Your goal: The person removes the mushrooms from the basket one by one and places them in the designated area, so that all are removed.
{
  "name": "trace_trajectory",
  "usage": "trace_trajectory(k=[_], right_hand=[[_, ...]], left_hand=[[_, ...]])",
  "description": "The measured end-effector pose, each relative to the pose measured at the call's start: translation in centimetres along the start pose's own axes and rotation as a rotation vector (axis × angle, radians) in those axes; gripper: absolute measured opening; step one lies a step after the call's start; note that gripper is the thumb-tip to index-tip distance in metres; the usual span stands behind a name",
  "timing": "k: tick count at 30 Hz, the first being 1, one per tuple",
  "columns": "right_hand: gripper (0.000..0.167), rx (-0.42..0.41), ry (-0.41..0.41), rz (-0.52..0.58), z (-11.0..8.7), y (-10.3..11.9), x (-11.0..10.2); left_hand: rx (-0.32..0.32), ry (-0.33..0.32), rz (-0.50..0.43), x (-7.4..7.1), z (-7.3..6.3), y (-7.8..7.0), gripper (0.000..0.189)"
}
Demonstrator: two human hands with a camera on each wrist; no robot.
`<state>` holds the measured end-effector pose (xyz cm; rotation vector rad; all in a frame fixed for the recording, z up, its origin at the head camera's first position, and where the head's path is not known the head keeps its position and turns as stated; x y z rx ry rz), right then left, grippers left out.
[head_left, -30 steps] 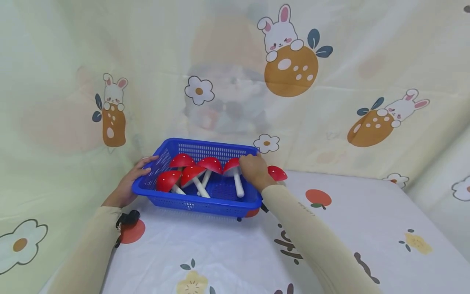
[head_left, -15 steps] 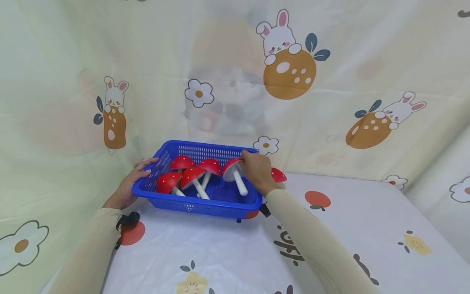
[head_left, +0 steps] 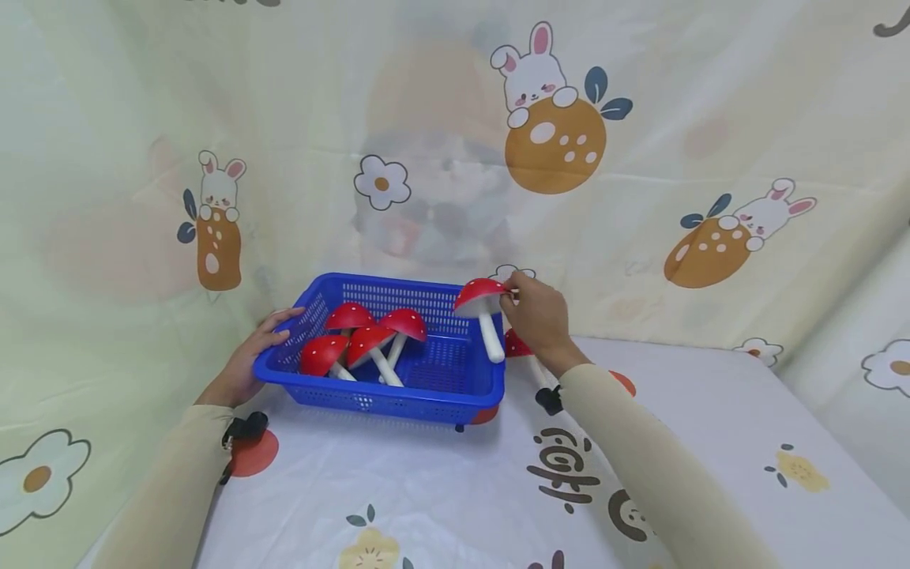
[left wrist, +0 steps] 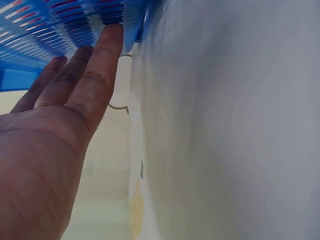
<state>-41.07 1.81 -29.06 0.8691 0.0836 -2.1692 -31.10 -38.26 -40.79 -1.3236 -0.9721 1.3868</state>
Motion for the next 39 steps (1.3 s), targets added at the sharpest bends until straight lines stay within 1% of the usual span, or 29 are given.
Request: trace_trajectory(k=[3,6,9,12,16,18,23,28,32,36,39], right_hand=[[0.009,0.02,-0.032,-0.004,0.1,-1.8,-1.4],[0.009,0.014,-0.056,-0.042,0.1,-3.3,-2.6],[0.011,0.01,-0.048,-0.094,-0.3,-4.9,-3.5],[0.018,0.025,-0.002,-0.144,-0.9,-6.8,-3.8],[0.026,0.052,0.089,-0.21,-1.9,-9.2,-3.7],[0.027,0.062,0.128,-0.243,-2.5,-10.2,-3.6],[0.029,0.071,0.203,-0.27,-4.0,-12.1,-2.8],[0.028,0.087,0.313,-0.293,-5.2,-13.1,-1.8],[0.026,0.109,0.398,-0.296,-5.8,-13.3,-1.4],[0.02,0.149,0.442,-0.279,-5.9,-13.8,-1.3],[0.017,0.19,0.46,-0.265,-6.0,-14.0,-1.5]], left_hand=[[0.001,0.0,0.001,-0.1,-0.1,0.0,0.055],[0.0,-0.002,0.011,-0.3,-0.3,0.1,0.055],[-0.001,-0.005,0.02,-0.4,-0.4,0.1,0.055],[-0.01,-0.003,0.022,-0.3,-0.4,0.1,0.056],[-0.01,0.01,0.002,-0.2,-0.4,0.0,0.056],[-0.002,0.018,-0.01,-0.1,-0.3,-0.1,0.055],[0.006,0.021,-0.024,0.1,-0.3,-0.1,0.055],[-0.011,0.008,-0.009,0.3,-0.4,-0.1,0.055],[-0.022,0.001,-0.006,0.3,-0.3,0.2,0.056],[-0.009,0.006,-0.006,0.2,-0.1,0.3,0.056],[-0.002,0.009,-0.007,0.1,-0.1,0.3,0.055]])
Point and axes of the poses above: each hand's wrist, its own z-axis towards the middle knuckle, its own x-axis out of the palm, y = z × x, the point moved 6 cm from there along z, towards the middle knuckle, and after that the axes turned 6 degrees about z, right-handed, at the moved point
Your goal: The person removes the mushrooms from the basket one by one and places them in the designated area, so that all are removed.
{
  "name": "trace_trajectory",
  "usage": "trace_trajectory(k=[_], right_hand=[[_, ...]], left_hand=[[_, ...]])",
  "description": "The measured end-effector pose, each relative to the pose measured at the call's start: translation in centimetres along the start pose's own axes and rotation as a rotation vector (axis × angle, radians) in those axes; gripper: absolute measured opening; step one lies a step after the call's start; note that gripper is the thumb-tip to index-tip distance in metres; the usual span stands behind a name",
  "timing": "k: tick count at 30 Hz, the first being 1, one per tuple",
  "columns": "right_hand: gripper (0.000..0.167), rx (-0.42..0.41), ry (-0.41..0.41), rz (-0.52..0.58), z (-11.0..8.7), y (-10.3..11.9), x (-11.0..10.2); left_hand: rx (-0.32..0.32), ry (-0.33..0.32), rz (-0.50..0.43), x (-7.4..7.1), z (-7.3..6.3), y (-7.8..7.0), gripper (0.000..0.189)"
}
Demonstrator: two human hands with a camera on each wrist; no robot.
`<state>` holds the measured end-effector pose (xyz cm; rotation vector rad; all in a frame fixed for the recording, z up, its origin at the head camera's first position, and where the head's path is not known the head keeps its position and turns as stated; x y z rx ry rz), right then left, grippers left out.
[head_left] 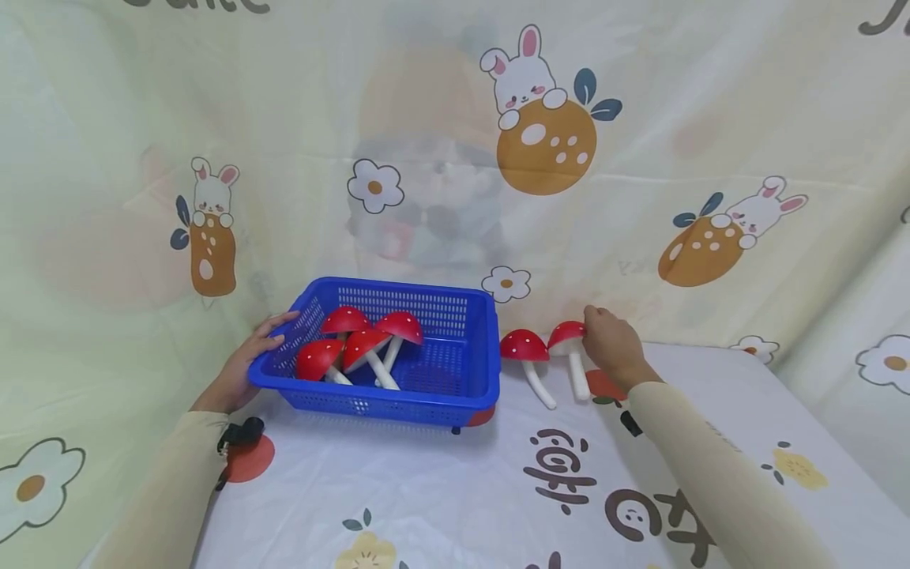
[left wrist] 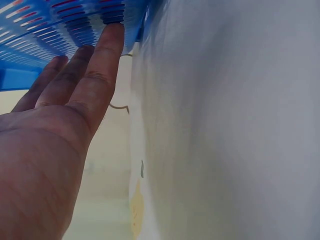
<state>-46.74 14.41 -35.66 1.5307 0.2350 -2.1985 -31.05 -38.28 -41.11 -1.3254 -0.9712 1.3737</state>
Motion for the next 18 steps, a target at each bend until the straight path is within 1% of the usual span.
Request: trace_trajectory(k=[3,5,10,13,15,18], right_hand=[[0.017,0.026,0.013,0.018,-0.2,-0.3,-0.2],[0.02,0.035,0.029,0.032,-0.3,-0.4,0.0],[0.027,0.026,0.074,0.052,-0.5,-0.5,1.0],[0.028,0.026,0.085,0.054,-0.5,-0.6,1.3],[0.029,0.035,0.097,0.058,-0.4,-0.6,1.3],[0.031,0.052,0.131,0.062,-0.4,-0.2,0.9]], left_hand=[[-0.002,-0.001,-0.002,0.0,0.1,0.0,0.056],[-0.01,-0.005,-0.004,0.0,0.0,0.1,0.056],[-0.01,-0.007,-0.002,0.0,-0.2,0.1,0.055],[-0.006,-0.009,-0.001,0.1,-0.2,-0.1,0.055],[-0.005,-0.009,-0.004,0.1,-0.1,-0.1,0.056],[-0.003,-0.004,-0.006,0.0,-0.1,-0.2,0.056]])
Point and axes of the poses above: each hand's wrist, its own z-axis towards the middle knuckle, its own x-axis out of the palm, y = z × x, the point moved 6 cm from there along z, towards the middle knuckle, and after that the axes turned 6 degrees about z, right-handed, at the moved point
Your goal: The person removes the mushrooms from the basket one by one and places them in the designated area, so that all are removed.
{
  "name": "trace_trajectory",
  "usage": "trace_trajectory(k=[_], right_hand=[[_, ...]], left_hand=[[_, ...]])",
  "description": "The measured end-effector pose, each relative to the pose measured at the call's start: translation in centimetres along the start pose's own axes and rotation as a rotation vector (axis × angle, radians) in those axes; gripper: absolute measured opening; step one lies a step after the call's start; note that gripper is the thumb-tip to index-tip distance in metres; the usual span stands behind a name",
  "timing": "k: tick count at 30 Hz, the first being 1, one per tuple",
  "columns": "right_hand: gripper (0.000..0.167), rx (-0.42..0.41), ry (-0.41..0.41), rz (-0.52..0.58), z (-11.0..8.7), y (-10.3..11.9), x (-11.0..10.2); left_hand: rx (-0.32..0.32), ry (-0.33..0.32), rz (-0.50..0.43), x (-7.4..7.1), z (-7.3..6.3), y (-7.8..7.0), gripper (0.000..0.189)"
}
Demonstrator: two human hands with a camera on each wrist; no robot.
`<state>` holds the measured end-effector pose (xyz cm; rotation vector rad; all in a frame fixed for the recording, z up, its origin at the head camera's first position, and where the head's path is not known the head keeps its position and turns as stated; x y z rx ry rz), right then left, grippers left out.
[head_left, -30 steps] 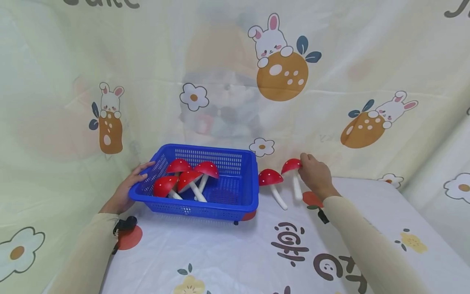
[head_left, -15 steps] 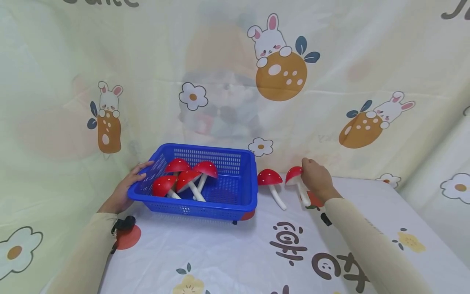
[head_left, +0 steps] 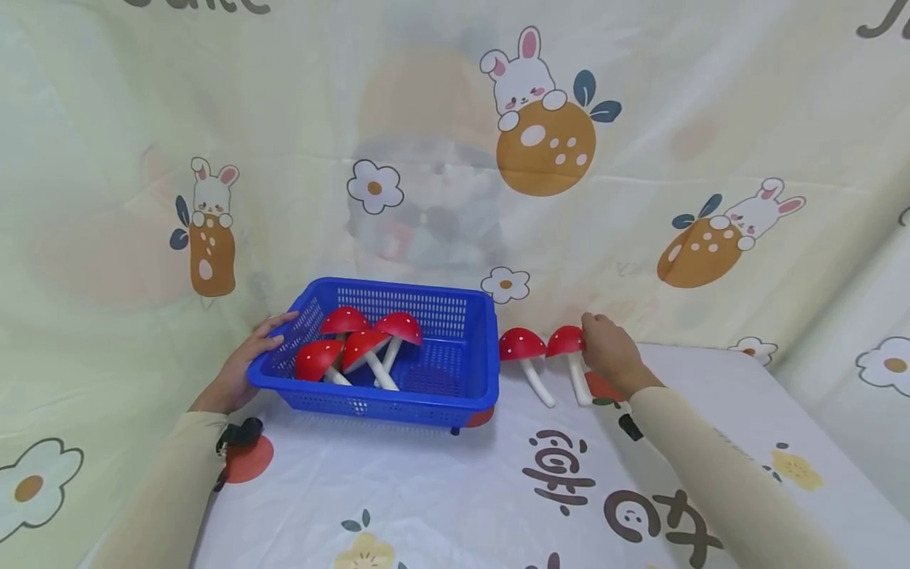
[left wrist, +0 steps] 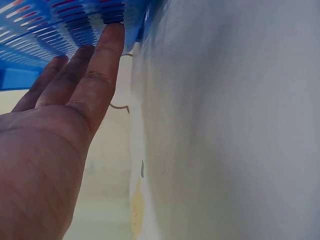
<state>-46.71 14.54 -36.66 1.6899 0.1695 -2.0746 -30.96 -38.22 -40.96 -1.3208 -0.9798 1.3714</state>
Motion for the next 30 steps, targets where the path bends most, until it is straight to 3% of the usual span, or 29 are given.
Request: trace_trajectory(k=[7,14,24,30], right_hand=[[0.036,-0.006,0.069,-0.045,-1.2,3.3,-2.5],[0.052,0.011,0.123,0.037,-1.4,9.3,-3.3],[0.043,-0.179,0.094,0.083,1.0,19.8,-2.4],[0.046,-0.249,0.199,0.168,3.2,24.5,-2.2]], left_hand=[[0.0,-0.001,0.019,-0.2,0.0,0.1,0.056],[0.002,-0.007,0.034,-0.1,0.1,0.0,0.056],[0.008,0.004,0.008,0.3,-0.3,-0.8,0.054],[0.002,-0.005,0.029,0.0,-0.3,-0.5,0.055]])
Point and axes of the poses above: each hand's wrist, its own z-axis towards the middle knuckle, its own x-axis out of the palm, y = z × x, the point moved 6 cm from there along z, towards the middle knuckle, and after that the axes turned 6 degrees about z, right-handed, at the moved point
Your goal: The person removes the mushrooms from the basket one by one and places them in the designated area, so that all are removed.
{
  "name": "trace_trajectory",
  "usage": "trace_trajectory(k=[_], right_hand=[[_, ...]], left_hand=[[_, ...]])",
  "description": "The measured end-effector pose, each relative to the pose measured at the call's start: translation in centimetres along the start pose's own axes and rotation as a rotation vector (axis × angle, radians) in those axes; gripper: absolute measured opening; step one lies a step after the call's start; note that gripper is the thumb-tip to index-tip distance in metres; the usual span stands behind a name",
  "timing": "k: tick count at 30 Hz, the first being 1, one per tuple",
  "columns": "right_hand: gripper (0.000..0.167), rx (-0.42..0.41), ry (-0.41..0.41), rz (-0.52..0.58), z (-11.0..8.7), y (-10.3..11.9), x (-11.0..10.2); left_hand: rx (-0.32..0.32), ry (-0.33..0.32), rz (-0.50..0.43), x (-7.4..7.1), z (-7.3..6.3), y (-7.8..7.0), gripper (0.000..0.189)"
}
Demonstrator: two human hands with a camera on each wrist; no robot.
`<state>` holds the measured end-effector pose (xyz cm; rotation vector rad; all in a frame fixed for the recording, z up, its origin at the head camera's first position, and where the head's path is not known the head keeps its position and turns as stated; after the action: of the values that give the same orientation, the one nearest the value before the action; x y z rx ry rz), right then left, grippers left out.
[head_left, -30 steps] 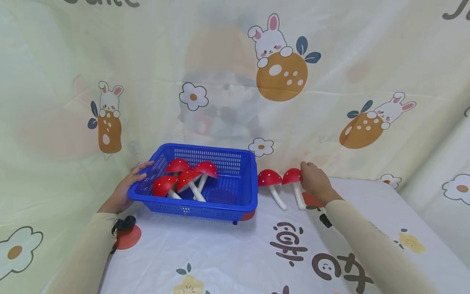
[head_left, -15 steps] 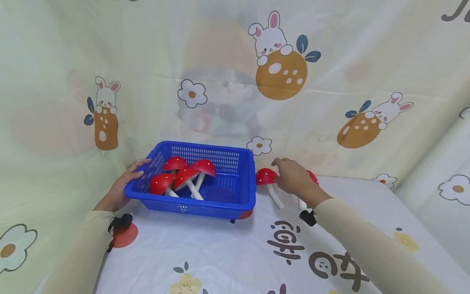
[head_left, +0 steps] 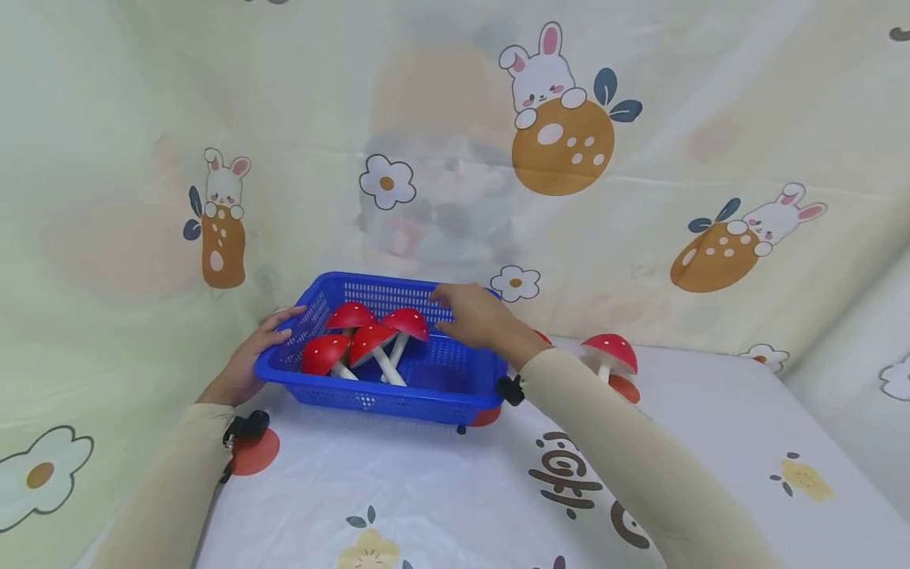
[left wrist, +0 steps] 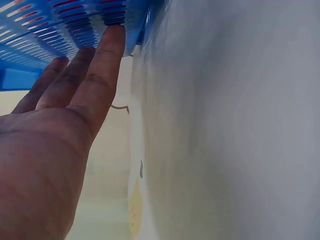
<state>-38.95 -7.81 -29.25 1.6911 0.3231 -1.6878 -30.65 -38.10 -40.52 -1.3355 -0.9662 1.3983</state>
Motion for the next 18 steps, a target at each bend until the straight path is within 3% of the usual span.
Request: trace_trajectory(k=[6,10,18], right_hand=[[0.042,-0.183,0.067,-0.03,2.5,3.0,0.1],[0.039,-0.274,0.083,0.023,4.1,4.0,1.1],[0.037,-0.23,0.155,0.119,6.8,3.5,5.2]], left_hand=[[-0.018,-0.025,0.008,-0.7,0.2,0.4,0.056],[-0.021,-0.035,-0.002,-0.8,0.2,0.4,0.056],[-0.012,-0.031,-0.019,-0.6,0.6,0.6,0.054]])
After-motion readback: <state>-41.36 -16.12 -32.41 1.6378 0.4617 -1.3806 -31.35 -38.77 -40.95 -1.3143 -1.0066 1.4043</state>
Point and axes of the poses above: each hand's wrist, its own z-axis towards the middle knuckle, its own x-axis out of the palm, y = z × x, the point moved 6 cm from there along z, towards the middle knuckle, and after that the axes turned 6 degrees about z, right-handed, at the moved point
